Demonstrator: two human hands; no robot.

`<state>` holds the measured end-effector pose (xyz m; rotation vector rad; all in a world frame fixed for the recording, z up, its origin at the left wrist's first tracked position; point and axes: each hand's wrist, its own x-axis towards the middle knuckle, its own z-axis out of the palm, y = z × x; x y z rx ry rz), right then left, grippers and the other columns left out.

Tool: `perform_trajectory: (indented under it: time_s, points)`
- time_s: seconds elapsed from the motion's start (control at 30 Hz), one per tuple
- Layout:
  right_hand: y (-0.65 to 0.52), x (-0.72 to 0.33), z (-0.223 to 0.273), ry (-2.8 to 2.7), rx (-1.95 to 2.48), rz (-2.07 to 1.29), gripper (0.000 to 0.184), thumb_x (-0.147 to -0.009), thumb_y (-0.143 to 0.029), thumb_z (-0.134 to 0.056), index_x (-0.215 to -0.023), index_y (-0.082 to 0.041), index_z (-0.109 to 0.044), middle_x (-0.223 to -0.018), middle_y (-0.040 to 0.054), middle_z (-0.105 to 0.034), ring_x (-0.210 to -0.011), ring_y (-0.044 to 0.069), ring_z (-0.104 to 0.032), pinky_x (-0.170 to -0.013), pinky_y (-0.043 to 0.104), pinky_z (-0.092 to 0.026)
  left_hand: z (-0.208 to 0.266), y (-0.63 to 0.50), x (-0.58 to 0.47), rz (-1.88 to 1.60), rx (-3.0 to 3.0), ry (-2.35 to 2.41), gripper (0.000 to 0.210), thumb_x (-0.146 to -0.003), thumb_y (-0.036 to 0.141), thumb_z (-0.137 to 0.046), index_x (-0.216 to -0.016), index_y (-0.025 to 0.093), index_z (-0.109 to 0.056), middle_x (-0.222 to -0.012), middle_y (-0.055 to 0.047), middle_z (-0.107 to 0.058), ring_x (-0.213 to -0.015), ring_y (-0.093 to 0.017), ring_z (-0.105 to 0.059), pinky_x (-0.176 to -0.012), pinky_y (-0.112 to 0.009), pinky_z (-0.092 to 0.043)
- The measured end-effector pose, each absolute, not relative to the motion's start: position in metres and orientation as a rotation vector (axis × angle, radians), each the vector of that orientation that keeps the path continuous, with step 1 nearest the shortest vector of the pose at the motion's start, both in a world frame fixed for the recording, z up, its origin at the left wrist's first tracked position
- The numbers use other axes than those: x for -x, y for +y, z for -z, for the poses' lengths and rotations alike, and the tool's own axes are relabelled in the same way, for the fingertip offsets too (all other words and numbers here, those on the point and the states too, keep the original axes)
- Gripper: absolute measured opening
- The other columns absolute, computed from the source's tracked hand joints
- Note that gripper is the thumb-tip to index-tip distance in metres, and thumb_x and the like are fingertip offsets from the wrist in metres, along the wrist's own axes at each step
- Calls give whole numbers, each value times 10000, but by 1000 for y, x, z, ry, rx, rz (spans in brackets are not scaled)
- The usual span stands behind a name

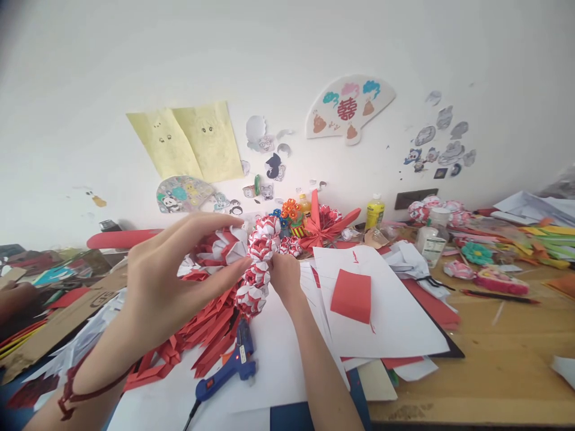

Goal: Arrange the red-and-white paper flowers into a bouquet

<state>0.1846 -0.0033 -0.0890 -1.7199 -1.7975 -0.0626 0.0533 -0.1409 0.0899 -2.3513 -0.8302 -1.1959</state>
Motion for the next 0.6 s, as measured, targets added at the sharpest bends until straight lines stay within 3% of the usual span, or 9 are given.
perform_trajectory:
  time_s: [0.1,0.27,0.6]
  points:
    - [-3,-184,89,-1799,1707,48,225,-903,-291,-489,-804,-165,-646,-735,15,-634,-641,120,-518,-565,282,-187,-87,-140,-55,1237,2292,-898,258,-837,301,-684,-1068,210,-612,-935,-7,-690,-750,-117,-610,-686,-238,-477]
    - [-6,-187,82,-1843,1746,17,258,-930,-269,-433,-865,-165,-660,-798,52,-664,-784,184,-613,-579,300,-179,-83,-140,-56,1276,2198,-978,281,-827,305,-684,-1084,223,-606,-924,5,-692,-723,-115,-607,-674,-240,-470]
    - [-8,-182,79,-1820,1819,60,250,-921,-252,-430,-844,-171,-655,-814,65,-671,-800,219,-643,-579,316,-175,-83,-139,-63,1297,1898,-1151,247,-828,349,-664,-1016,200,-605,-822,5,-651,-630,-111,-570,-613,-250,-430]
